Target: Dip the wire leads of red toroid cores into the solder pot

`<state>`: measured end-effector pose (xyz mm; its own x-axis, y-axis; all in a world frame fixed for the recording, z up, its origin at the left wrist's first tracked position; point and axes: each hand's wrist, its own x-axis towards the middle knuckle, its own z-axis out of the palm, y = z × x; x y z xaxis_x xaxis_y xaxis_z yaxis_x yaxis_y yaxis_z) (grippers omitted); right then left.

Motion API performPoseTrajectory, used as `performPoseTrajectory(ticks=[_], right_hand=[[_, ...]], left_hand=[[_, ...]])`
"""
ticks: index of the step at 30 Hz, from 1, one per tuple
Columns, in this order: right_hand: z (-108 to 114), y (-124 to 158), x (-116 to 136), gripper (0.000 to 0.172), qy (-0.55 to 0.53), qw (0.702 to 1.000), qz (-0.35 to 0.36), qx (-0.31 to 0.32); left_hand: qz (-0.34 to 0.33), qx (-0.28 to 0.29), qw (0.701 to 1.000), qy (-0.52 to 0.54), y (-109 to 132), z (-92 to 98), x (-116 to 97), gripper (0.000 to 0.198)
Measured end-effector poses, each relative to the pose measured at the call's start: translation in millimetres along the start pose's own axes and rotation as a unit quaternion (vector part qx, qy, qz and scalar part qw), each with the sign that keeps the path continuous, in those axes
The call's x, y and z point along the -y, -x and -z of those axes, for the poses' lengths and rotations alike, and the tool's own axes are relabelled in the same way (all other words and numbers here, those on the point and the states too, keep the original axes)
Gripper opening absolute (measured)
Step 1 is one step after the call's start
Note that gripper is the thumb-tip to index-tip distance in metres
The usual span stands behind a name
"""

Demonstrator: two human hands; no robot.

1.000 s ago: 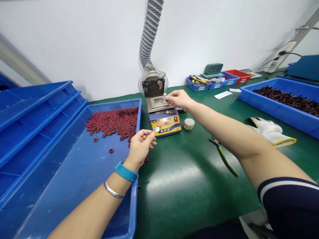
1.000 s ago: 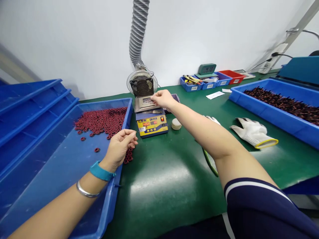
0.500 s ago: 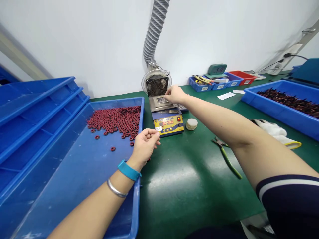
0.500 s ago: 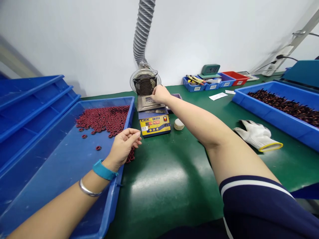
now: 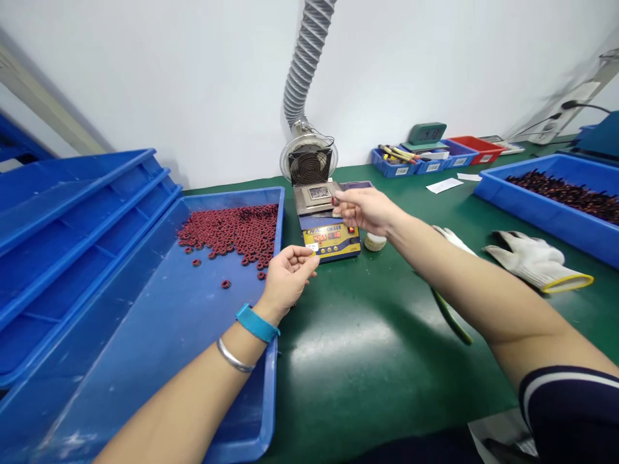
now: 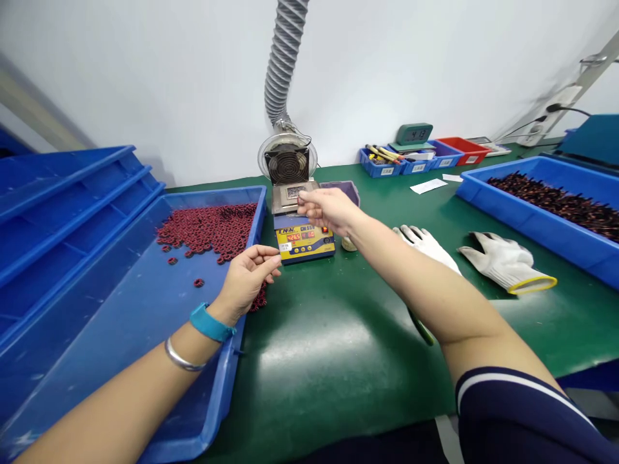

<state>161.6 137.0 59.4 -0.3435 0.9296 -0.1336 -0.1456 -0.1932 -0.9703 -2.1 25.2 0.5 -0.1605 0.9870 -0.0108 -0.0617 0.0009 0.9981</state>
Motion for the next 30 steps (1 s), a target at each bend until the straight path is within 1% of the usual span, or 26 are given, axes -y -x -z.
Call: performPoseTrajectory(ticks=[3,5,7,9,13,15,17,19,21,24,26,28,30], right_hand=[[-6,34,-29,0.024,-0.068,0.997,-0.039,0.022],[-10,50,-49,0.028,-0.094,0.993,-0.061,0.037],[-14,60,-64,0.033,-0.115,0.99,-0.069,0.053],[-16,66,-74,0.037,-0.124,0.988,-0.073,0.063],[-17,68,-80,0.039,-0.119,0.987,-0.087,0.063],[-17,67,-81,0.037,-0.115,0.987,-0.092,0.061],[-17,67,-81,0.034,-0.108,0.988,-0.094,0.065],[-17,68,-81,0.03,-0.103,0.988,-0.096,0.07],[-16,69,-81,0.028,-0.103,0.987,-0.099,0.07],[-14,69,-79,0.026,-0.108,0.987,-0.1,0.066],[-13,68,-79,0.027,-0.111,0.987,-0.097,0.063],[-13,68,-80,0.03,-0.116,0.988,-0.08,0.057],[-13,69,-82,0.035,-0.112,0.991,-0.043,0.056]], left_hand=[[-0.018,0.021,0.999,0.019,4,-1.1,-1,0.043],[-0.028,0.041,0.999,0.017,8,-1.8,-1,0.045],[-0.044,0.052,0.998,0.004,10,-2.4,0,0.041],[-0.065,0.052,0.996,-0.013,12,-3.0,1,0.034],[-0.1,0.039,0.993,-0.054,13,-4.8,2,0.024],[-0.124,0.032,0.988,-0.084,14,-5.8,2,0.017],[-0.148,0.024,0.982,-0.114,14,-6.1,1,0.016],[-0.163,0.001,0.979,-0.124,13,-4.8,-1,0.019],[-0.168,-0.047,0.978,-0.11,11,-1.2,-4,0.019],[-0.163,-0.129,0.977,-0.048,5,6.8,-7,0.021],[-0.141,-0.146,0.979,-0.002,2,10.9,-10,0.026],[-0.097,-0.123,0.987,0.021,2,11.5,-11,0.033],[-0.039,-0.072,0.997,0.009,6,8.0,-10,0.037]])
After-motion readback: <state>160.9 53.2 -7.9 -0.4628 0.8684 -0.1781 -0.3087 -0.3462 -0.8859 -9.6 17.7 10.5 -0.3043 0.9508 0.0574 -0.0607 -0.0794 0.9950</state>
